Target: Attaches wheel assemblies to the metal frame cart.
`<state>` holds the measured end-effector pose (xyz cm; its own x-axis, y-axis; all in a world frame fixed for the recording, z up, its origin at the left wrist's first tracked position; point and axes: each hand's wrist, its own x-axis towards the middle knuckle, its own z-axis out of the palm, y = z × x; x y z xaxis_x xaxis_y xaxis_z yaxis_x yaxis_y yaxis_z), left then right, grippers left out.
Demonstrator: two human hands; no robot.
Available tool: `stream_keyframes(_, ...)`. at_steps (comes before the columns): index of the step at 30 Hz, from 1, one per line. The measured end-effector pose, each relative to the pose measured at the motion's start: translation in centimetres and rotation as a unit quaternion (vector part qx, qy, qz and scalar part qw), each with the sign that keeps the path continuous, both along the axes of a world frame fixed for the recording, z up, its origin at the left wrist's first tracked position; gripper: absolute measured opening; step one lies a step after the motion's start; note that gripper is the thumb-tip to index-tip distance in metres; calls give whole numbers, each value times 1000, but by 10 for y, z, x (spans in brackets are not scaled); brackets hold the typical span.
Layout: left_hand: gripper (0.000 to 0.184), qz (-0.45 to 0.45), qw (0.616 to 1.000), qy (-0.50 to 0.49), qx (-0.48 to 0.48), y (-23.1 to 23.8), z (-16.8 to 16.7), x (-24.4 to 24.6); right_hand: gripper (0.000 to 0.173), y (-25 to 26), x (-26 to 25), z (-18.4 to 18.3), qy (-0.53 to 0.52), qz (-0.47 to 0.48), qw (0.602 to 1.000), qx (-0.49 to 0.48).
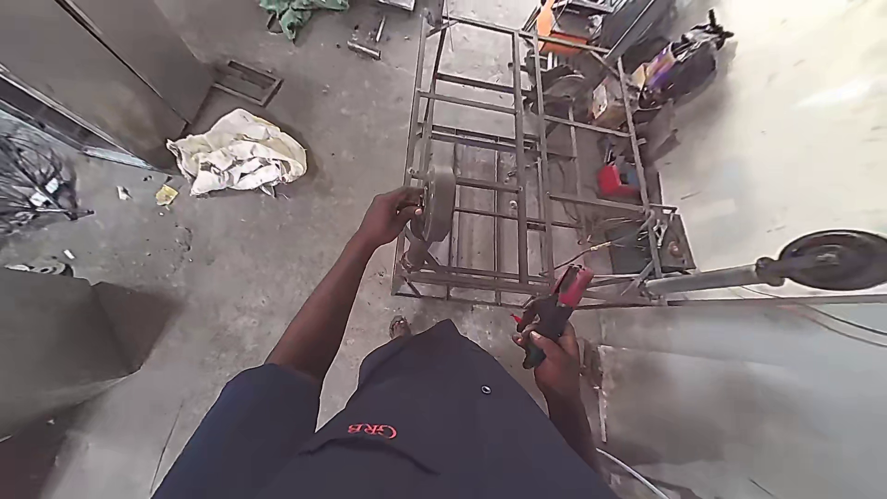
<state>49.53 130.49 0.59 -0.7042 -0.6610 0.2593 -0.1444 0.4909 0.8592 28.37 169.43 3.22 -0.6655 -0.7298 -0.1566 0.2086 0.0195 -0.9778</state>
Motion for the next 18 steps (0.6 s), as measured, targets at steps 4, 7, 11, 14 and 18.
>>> stream_keyframes(4, 38, 6, 1000, -4, -11, 0, -3, -1, 44, 21, 5, 6, 16, -20, 1000, 4)
stream_keyframes(7, 40, 8, 1000, 4, 9, 4, -4, -3, 43, 36, 9, 6, 26, -22, 999, 5)
stream_keyframes(11, 53, 24, 998, 15, 52, 14, -6, -6, 48, 50, 15, 0, 47, -21, 998, 48)
stream_keyframes(14, 56, 26, 997, 22, 66, 14, -9, -4, 58, 48, 17, -10, 89, -11, 988, 122)
stream_keyframes(18, 63, 17, 997, 6, 78, 11, -5, -6, 63, 32, 9, -28, 64, -26, 976, 209)
